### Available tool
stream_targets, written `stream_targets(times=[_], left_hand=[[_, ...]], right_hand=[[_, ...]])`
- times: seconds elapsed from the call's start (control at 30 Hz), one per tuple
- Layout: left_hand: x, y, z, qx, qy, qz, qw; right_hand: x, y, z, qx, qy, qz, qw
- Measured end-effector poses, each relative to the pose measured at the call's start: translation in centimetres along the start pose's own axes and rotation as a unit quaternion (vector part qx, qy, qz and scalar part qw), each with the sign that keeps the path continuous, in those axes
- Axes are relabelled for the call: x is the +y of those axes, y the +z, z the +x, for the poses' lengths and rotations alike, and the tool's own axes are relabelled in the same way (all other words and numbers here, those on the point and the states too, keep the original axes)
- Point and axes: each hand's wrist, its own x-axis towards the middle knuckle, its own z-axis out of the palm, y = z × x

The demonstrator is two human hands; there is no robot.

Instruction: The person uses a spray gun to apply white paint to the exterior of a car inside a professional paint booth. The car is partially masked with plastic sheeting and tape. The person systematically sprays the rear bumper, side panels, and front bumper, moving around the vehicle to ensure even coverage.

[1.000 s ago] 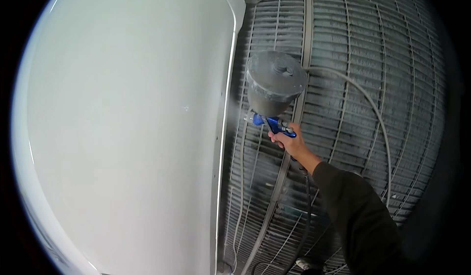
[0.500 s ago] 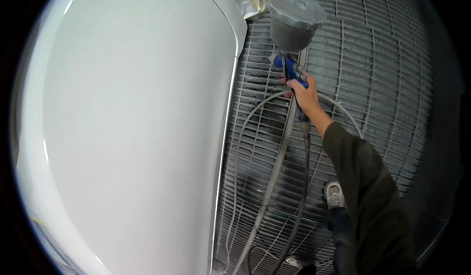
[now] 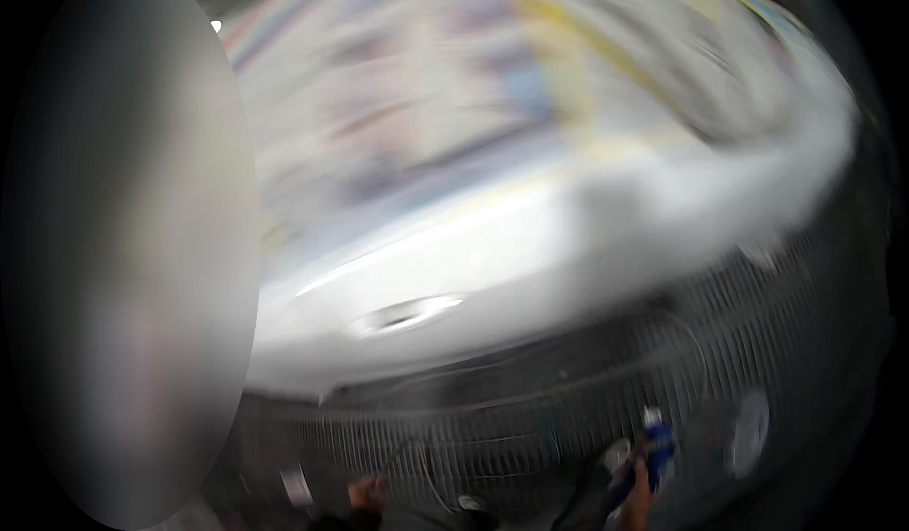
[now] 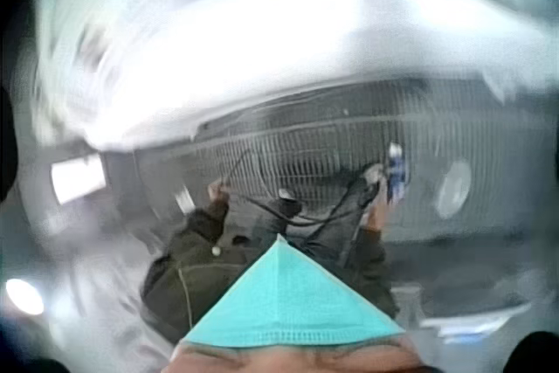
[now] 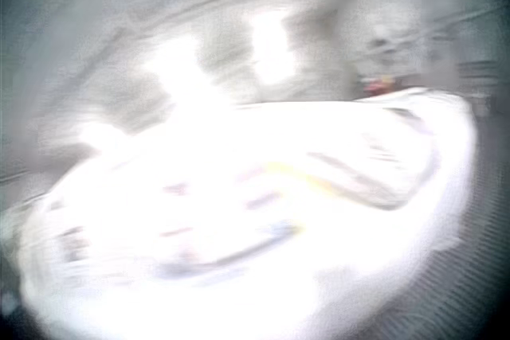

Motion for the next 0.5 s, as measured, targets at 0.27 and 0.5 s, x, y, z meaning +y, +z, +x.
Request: stream_targets(times=[0.27, 0.5], left_hand=[[-12.9, -15.0, -5.9, 0.145, -0.09, -0.097, 0.981], [-25.3, -29.3, -12.6, 0.345, -0.185, -0.108, 0.914]], right_hand=[[1.9, 19.1, -26.5, -0.168, -0.065, -0.303, 0.936], [13.3, 36.5, -38.6, -0.414, -0.108, -0.193, 0.883]])
